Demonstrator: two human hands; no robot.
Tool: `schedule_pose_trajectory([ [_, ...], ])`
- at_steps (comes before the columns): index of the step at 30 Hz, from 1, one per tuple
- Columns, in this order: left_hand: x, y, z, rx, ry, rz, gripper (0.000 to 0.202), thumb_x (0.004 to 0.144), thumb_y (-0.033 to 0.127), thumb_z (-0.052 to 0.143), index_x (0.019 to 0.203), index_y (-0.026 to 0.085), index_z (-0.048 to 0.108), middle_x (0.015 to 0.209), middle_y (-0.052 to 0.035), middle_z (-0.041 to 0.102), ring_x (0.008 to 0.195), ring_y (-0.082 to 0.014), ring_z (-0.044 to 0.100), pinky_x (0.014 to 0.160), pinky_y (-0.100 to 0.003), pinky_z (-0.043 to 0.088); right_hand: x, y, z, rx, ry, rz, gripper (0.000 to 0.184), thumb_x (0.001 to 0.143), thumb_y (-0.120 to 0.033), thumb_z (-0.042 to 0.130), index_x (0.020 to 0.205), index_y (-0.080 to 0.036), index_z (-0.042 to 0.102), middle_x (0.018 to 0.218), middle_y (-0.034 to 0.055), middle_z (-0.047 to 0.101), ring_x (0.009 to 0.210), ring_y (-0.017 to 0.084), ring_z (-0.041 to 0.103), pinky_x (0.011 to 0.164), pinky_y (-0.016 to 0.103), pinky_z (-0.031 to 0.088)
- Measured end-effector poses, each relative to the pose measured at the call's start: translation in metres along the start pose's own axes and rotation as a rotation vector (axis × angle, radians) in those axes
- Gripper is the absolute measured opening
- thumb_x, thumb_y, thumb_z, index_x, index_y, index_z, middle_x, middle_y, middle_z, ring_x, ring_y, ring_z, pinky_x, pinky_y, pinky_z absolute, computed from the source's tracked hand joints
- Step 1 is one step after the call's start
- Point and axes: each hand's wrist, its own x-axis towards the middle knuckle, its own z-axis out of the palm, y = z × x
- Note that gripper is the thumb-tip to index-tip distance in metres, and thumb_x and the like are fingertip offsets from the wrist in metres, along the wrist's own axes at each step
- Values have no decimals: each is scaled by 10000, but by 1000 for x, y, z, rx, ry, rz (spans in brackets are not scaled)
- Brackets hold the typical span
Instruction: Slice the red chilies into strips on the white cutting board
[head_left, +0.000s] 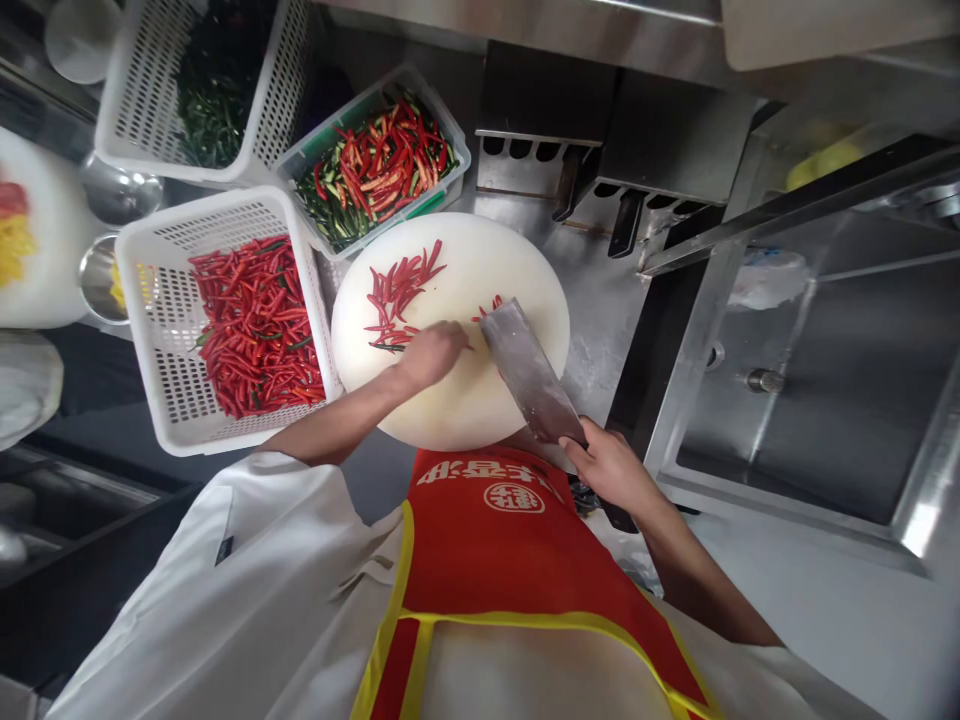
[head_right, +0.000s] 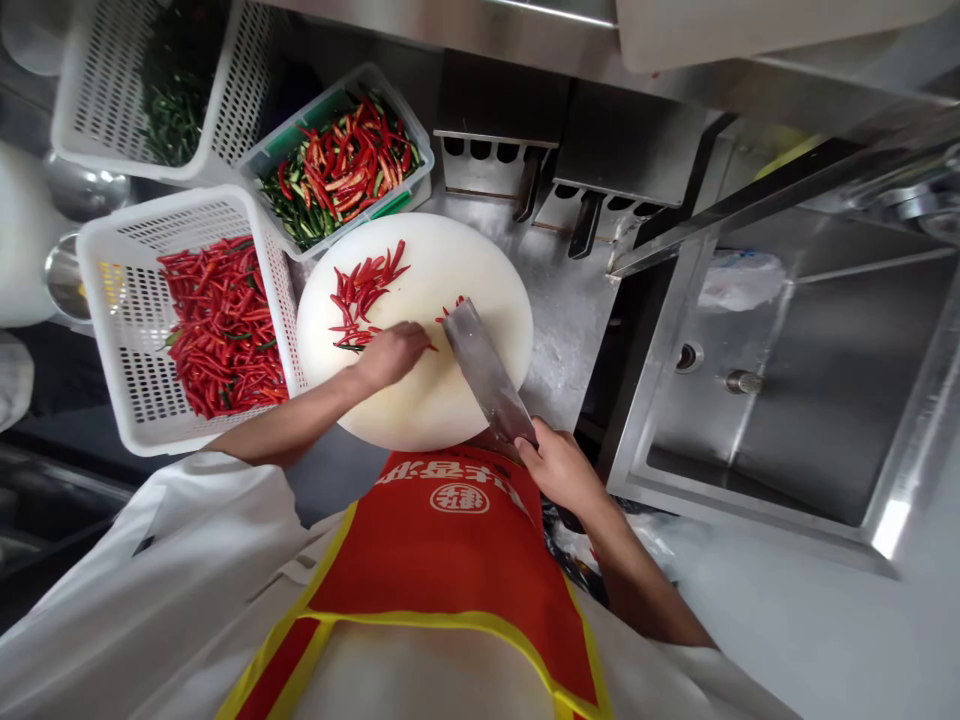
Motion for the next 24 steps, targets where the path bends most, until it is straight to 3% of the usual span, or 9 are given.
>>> schedule_pose_trajectory([
  [4,-20,22,21,-91,44,172,226,953,170,444,944,155,669,985,-94,660,886,-199,606,799,-343,507,-3,-12,-4,-87,-18,-46,173,940,-355,420,845,-222,476,643,11,587,626,198,588,580,283,317],
  [8,-26,24,36,-167,162,185,239,965,175,424,980,161,661,1033,-89,670,919,-189,613,840,-345,514,-10,-16,-13,-149,-80,-77,146,948,-308,415,840,-220,459,677,24,601,654,203,593,591,292,298],
  [12,-24,20,44,-201,199,191,218,946,160,440,955,162,658,1032,-89,673,931,-192,612,852,-352,516,-7,-18,-13,-193,-119,-67,143,961,-301,415,864,-212,469,704,43,619,680,213,607,586,294,290],
  [17,-26,13,45,-205,215,205,191,940,179,459,951,159,649,1038,-102,663,965,-195,612,876,-358,513,22,-34,9,-234,-69,-69,103,975,-245,419,969,-181,501,819,80,677,765,226,640,625,294,299],
  [21,-26,5,36,-191,180,264,192,943,183,452,944,156,642,1026,-100,659,957,-196,603,870,-346,513,35,-43,7,-269,-37,-111,91,976,-238,431,956,-178,495,788,82,669,750,230,639,596,297,261],
  [24,-24,-1,32,-188,269,107,191,949,194,454,959,155,641,1007,-103,652,941,-205,588,844,-349,515,33,-42,-1,-296,-25,-153,88,975,-238,431,939,-183,490,766,77,657,732,225,630,587,300,236],
])
